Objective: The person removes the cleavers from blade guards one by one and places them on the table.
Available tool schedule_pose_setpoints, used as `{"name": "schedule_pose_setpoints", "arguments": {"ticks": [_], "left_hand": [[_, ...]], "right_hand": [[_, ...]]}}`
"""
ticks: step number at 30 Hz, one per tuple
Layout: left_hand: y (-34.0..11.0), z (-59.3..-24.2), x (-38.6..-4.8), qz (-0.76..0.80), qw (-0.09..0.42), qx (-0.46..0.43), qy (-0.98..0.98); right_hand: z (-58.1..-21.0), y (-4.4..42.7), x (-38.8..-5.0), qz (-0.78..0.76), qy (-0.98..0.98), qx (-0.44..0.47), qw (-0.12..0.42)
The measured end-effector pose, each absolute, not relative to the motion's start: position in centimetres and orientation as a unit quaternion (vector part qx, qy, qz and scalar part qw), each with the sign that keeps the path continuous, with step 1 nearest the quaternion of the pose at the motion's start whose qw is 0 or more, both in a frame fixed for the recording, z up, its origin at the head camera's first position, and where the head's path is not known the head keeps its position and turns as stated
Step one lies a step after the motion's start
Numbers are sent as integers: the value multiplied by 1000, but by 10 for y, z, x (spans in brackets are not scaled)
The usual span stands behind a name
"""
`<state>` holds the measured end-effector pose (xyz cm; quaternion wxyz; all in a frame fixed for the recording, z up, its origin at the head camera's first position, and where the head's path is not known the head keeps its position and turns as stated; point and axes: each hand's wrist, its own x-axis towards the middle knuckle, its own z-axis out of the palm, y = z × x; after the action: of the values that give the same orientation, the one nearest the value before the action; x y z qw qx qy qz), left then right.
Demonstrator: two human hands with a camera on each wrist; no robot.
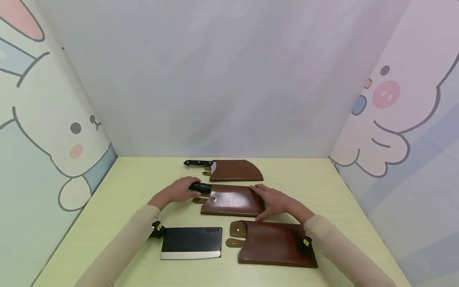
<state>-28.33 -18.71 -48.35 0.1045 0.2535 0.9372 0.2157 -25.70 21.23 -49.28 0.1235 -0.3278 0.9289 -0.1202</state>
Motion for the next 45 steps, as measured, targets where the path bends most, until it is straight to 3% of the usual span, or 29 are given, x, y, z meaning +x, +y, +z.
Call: {"name": "schedule_pose_setpoints", "arguments": {"ticks": [17,33,45], "left_hand": [[-189,-483,-285,185,71,281,939],[-193,-463,-273,242,13,284,928],[-188,-462,-269,238,2,251,938]], "right_hand": [[-483,210,-254,-100,940,-311,101],[-462,224,-250,-104,936,-337,14],[-453,227,-245,-131,933,-335,-6]]}}
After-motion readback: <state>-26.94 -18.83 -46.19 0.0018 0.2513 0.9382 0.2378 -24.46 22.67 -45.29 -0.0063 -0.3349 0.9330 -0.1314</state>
